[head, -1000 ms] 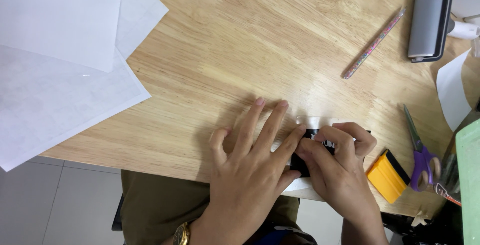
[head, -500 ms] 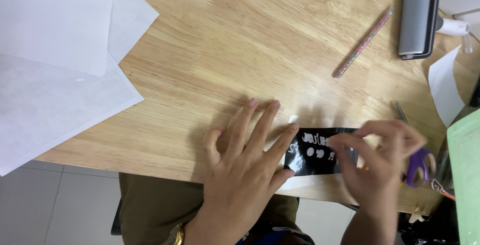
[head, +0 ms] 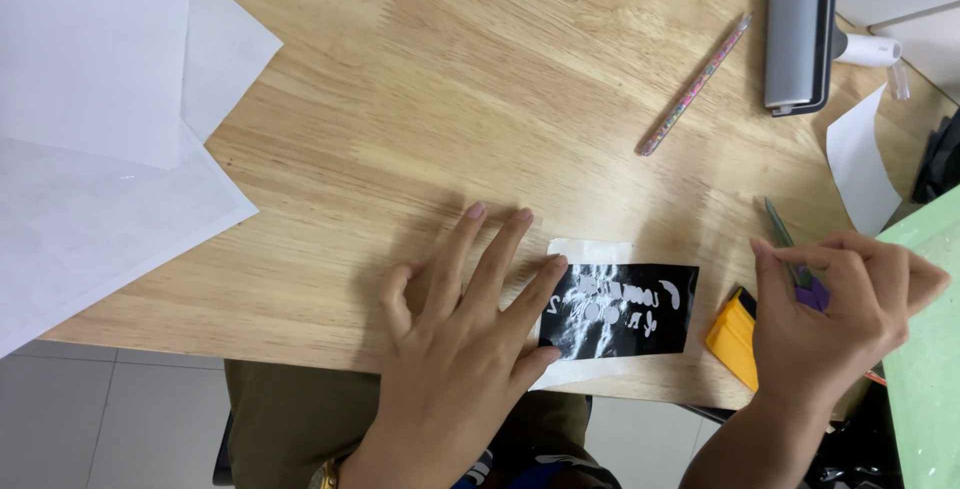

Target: Applying transfer tape to a vinyl cutout and weeding the sticker design

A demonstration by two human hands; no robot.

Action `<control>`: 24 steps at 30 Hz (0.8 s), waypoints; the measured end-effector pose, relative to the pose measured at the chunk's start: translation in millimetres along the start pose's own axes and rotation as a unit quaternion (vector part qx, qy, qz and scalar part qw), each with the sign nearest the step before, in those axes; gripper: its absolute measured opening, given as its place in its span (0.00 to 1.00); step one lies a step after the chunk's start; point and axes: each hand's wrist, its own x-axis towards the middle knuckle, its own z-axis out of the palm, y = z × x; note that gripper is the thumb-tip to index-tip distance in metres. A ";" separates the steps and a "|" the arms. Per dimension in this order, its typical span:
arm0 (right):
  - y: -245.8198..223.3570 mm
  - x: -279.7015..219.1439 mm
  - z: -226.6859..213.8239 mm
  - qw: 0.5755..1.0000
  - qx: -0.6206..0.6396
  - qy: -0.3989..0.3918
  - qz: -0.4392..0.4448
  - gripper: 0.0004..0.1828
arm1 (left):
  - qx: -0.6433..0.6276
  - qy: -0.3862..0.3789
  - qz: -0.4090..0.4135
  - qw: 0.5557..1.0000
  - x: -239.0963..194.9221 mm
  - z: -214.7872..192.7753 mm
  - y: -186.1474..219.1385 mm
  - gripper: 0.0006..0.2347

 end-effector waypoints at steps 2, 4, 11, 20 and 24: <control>-3.7 -3.1 0.9 0.999 0.035 -0.006 0.031 0.13 | -0.003 0.000 0.000 1.000 0.0 -0.6 -0.2 0.31; -9.2 -2.6 -0.6 0.995 0.070 -0.013 0.063 0.10 | -0.007 -0.002 0.000 1.000 -0.4 -1.0 -0.7 0.31; -16.2 4.0 0.9 0.991 0.075 -0.094 0.056 0.18 | -0.011 0.001 0.006 1.000 -0.2 -1.4 -2.1 0.31; -19.3 -4.0 -0.5 0.990 0.115 -0.057 0.060 0.07 | 0.000 0.007 0.012 1.000 -0.2 -2.1 -2.6 0.31; -55.9 1.8 -7.0 0.971 0.209 -0.117 0.008 0.11 | -0.009 0.001 0.014 1.000 -0.8 -2.3 -3.5 0.30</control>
